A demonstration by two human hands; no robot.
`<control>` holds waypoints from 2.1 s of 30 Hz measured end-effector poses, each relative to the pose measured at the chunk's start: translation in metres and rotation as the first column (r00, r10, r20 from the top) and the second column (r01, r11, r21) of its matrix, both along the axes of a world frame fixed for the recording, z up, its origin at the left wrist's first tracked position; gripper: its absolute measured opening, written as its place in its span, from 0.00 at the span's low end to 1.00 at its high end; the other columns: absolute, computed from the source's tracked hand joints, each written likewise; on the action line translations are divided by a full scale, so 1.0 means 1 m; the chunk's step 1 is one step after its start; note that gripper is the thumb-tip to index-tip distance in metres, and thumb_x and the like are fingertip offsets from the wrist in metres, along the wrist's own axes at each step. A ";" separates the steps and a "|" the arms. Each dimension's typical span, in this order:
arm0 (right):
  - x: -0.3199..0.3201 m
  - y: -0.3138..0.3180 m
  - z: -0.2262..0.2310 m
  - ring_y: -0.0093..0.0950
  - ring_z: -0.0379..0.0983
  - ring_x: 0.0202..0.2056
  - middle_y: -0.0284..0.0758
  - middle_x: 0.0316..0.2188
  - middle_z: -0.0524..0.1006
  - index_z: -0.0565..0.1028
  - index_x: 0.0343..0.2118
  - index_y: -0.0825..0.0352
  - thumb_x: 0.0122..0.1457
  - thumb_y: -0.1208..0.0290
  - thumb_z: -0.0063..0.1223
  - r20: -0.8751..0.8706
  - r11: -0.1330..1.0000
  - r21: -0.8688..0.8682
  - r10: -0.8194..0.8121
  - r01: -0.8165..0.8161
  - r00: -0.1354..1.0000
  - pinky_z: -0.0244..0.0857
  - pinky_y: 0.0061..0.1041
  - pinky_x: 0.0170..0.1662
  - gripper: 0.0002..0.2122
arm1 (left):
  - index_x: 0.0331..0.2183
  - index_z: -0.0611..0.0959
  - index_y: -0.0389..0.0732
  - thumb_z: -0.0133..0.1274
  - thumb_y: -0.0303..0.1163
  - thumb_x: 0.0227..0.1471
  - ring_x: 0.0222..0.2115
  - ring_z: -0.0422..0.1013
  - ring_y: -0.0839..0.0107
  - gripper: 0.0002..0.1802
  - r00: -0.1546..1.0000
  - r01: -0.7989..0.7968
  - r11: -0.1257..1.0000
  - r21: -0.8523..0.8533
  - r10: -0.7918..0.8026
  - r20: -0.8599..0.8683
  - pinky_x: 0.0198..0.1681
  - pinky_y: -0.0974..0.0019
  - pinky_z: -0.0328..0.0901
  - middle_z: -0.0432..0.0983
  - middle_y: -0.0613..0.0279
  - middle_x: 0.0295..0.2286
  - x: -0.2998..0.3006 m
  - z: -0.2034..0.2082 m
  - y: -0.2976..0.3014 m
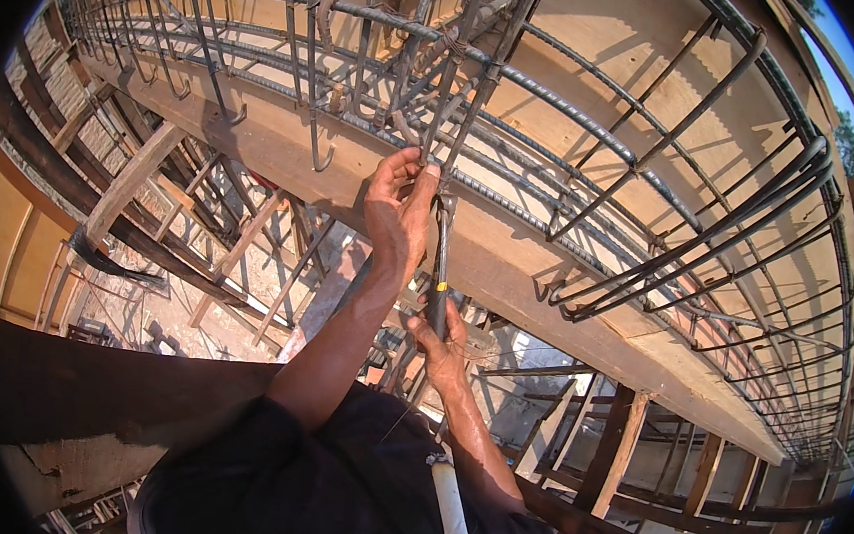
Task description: The person secures pieces of steel rebar together by hand and using pliers, wrapping thin wire around the intersections and twisting it tight.
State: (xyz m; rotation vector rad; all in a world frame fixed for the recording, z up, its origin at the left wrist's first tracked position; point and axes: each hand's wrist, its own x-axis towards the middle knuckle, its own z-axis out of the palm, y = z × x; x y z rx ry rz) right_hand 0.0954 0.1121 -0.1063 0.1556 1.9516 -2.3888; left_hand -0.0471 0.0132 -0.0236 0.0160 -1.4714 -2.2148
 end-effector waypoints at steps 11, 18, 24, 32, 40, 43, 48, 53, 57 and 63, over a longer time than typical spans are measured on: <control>-0.001 -0.006 -0.011 0.16 0.61 0.32 0.22 0.29 0.65 0.73 0.47 0.62 0.55 0.67 0.64 -0.036 1.000 -0.014 -0.015 0.015 0.999 0.57 0.18 0.37 0.18 | 0.48 0.67 0.41 0.52 0.21 0.58 0.32 0.72 0.75 0.18 0.959 0.279 0.911 0.304 -0.245 -0.144 0.35 0.70 0.69 0.71 0.62 0.34 -0.010 -0.011 0.004; -0.007 -0.009 -0.014 0.14 0.61 0.27 0.23 0.28 0.66 0.71 0.47 0.65 0.58 0.72 0.59 -0.114 1.000 0.002 -0.007 0.008 0.993 0.57 0.16 0.32 0.15 | 0.44 0.64 0.40 0.53 0.19 0.52 0.27 0.69 0.78 0.19 0.982 0.187 0.901 0.392 -0.164 -0.091 0.31 0.71 0.67 0.71 0.63 0.31 -0.013 0.002 0.016; 0.012 0.004 0.012 0.14 0.56 0.19 0.23 0.22 0.63 0.70 0.48 0.65 0.57 0.75 0.59 0.065 0.840 -0.522 0.216 -0.152 0.974 0.49 0.16 0.22 0.16 | 0.40 0.67 0.39 0.55 0.28 0.56 0.30 0.65 0.78 0.14 0.992 0.110 0.952 0.287 -0.123 0.029 0.34 0.72 0.64 0.69 0.65 0.30 -0.008 -0.027 0.008; 0.021 0.034 0.052 0.15 0.56 0.23 0.25 0.25 0.62 0.66 0.49 0.65 0.61 0.74 0.51 0.066 0.289 -0.951 0.543 -0.112 0.837 0.46 0.16 0.21 0.14 | 0.37 0.74 0.43 0.56 0.53 0.60 0.32 0.68 0.76 0.22 0.860 0.313 0.945 0.093 -0.324 0.394 0.38 0.69 0.65 0.68 0.68 0.30 0.045 -0.006 0.005; 0.020 0.036 0.031 0.17 0.54 0.21 0.28 0.25 0.61 0.60 0.50 0.65 0.60 0.72 0.51 -0.087 -0.020 -0.995 0.629 -0.096 0.773 0.44 0.16 0.18 0.18 | 0.31 0.74 0.51 0.52 0.50 0.64 0.22 0.67 0.77 0.15 0.373 0.708 0.274 0.650 -0.928 -0.015 0.31 0.70 0.64 0.66 0.75 0.20 0.024 -0.004 0.002; 0.020 0.041 0.035 0.17 0.55 0.20 0.28 0.24 0.61 0.61 0.52 0.66 0.61 0.71 0.52 -0.025 0.081 -0.992 0.628 -0.097 0.778 0.46 0.15 0.17 0.18 | 0.29 0.73 0.52 0.51 0.54 0.63 0.21 0.67 0.75 0.18 0.421 0.700 0.362 0.616 -0.906 0.055 0.28 0.70 0.62 0.64 0.74 0.17 0.026 -0.001 0.007; 0.022 0.044 0.074 0.30 0.76 0.30 0.43 0.39 0.75 0.61 0.61 0.71 0.66 0.63 0.52 0.257 0.785 -0.574 0.444 -0.234 0.858 0.74 0.28 0.32 0.25 | 0.41 0.79 0.42 0.43 0.61 0.64 0.32 0.76 0.68 0.30 0.691 0.558 0.660 0.502 -0.705 0.158 0.39 0.66 0.70 0.77 0.64 0.28 0.031 0.000 0.011; 0.020 0.059 0.099 0.44 0.78 0.49 0.59 0.54 0.72 0.48 0.70 0.71 0.68 0.60 0.50 0.183 0.810 -0.470 0.479 -0.351 0.859 0.73 0.40 0.53 0.35 | 0.58 0.73 0.35 0.32 0.57 0.66 0.52 0.71 0.65 0.37 0.631 0.605 0.520 0.603 -0.775 0.036 0.55 0.62 0.65 0.76 0.57 0.49 0.027 -0.009 -0.006; 0.018 0.056 0.087 0.46 0.75 0.53 0.60 0.56 0.71 0.48 0.70 0.70 0.65 0.63 0.56 0.191 0.780 -0.535 0.487 -0.326 0.852 0.70 0.40 0.58 0.38 | 0.57 0.73 0.38 0.36 0.49 0.68 0.53 0.70 0.66 0.29 0.581 0.596 0.321 0.736 -0.805 -0.119 0.56 0.60 0.66 0.74 0.60 0.52 0.023 -0.007 -0.004; 0.024 0.050 0.090 0.31 0.77 0.31 0.45 0.38 0.78 0.65 0.62 0.67 0.66 0.61 0.55 0.262 0.936 -0.280 0.287 -0.212 0.921 0.72 0.27 0.33 0.25 | 0.55 0.75 0.40 0.44 0.47 0.68 0.48 0.72 0.68 0.24 0.595 0.572 0.252 0.781 -0.782 -0.183 0.50 0.63 0.70 0.76 0.62 0.46 0.028 -0.009 0.001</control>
